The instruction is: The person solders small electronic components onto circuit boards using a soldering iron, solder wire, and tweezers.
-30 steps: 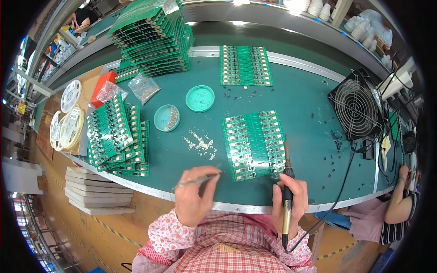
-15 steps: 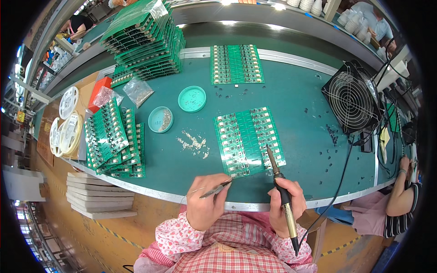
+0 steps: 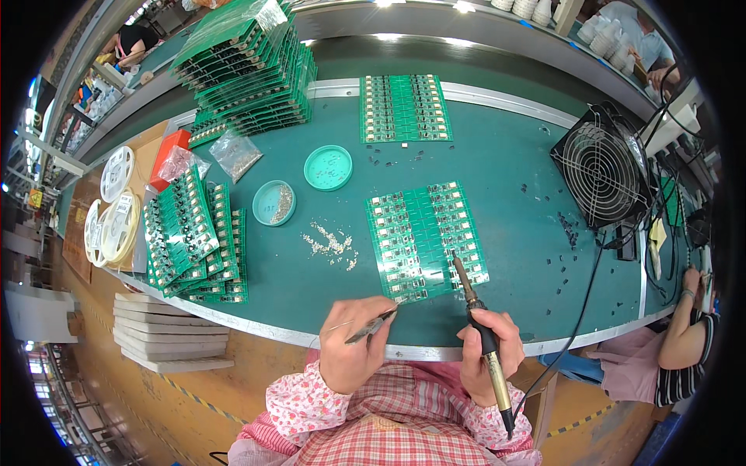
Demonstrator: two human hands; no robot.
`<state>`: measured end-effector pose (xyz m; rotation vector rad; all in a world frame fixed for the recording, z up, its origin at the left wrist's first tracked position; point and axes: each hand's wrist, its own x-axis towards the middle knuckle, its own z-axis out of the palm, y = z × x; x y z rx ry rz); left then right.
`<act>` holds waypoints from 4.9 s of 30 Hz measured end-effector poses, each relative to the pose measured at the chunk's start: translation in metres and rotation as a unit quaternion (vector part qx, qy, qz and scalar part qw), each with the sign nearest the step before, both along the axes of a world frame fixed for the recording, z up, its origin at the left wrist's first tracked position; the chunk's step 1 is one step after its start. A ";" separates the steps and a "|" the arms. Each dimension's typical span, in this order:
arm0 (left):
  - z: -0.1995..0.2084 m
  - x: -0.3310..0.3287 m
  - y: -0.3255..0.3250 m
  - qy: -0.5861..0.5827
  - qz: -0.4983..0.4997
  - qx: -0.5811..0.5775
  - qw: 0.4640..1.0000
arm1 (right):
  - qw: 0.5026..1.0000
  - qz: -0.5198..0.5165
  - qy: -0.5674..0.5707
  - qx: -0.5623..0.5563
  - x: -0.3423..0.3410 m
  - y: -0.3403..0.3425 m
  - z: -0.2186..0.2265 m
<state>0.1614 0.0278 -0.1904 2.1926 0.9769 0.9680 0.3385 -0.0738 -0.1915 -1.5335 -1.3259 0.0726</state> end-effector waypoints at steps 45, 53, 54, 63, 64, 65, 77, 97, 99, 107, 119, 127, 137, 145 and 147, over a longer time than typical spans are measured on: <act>0.011 0.003 0.005 0.047 -0.027 0.032 0.998 | 0.974 0.141 0.169 0.059 -0.001 -0.011 0.002; 0.009 0.002 0.004 0.049 -0.024 0.030 0.998 | 0.973 0.127 0.187 0.056 -0.002 -0.012 -0.003; 0.009 0.002 0.004 0.046 -0.024 0.029 0.998 | 0.973 0.127 0.187 0.055 -0.001 -0.011 -0.002; 0.008 0.001 0.005 0.048 -0.028 0.024 0.998 | 0.988 0.138 0.061 0.027 -0.003 0.001 -0.001; 0.008 0.001 0.005 0.048 -0.031 0.028 0.998 | 0.988 0.139 0.061 0.026 -0.002 0.002 0.000; 0.009 0.001 0.005 0.048 -0.031 0.027 0.998 | 0.988 0.142 0.056 0.022 -0.002 0.002 0.002; 0.011 0.002 0.006 0.047 -0.029 0.022 0.998 | 0.984 0.172 -0.019 0.029 -0.002 0.003 0.000; 0.015 0.001 0.005 0.040 -0.027 -0.021 0.999 | 0.996 -0.018 -0.077 -0.047 0.015 -0.012 0.006; 0.021 -0.002 0.005 0.035 -0.029 -0.047 0.998 | 0.992 -0.046 -0.072 -0.094 0.016 -0.012 0.008; 0.010 -0.006 0.011 0.011 -0.001 -0.101 0.995 | 0.958 -0.122 -0.137 -0.219 0.026 0.016 0.014; 0.006 -0.011 0.011 -0.020 -0.017 -0.125 0.992 | 0.938 -0.142 0.314 -0.038 -0.001 0.031 0.013; 0.003 -0.023 0.005 -0.138 0.020 -0.162 0.977 | 0.915 -0.119 0.384 0.041 0.017 0.055 0.039; 0.002 -0.073 0.008 -0.106 0.110 -0.061 0.986 | 0.981 0.084 0.143 -0.099 0.087 0.073 0.150; 0.005 -0.076 0.020 -0.022 0.114 0.030 0.993 | 0.928 0.259 0.114 -0.241 0.065 0.122 0.091; 0.004 -0.073 0.031 -0.009 0.120 0.035 0.992 | 0.931 0.268 0.108 -0.224 0.059 0.127 0.082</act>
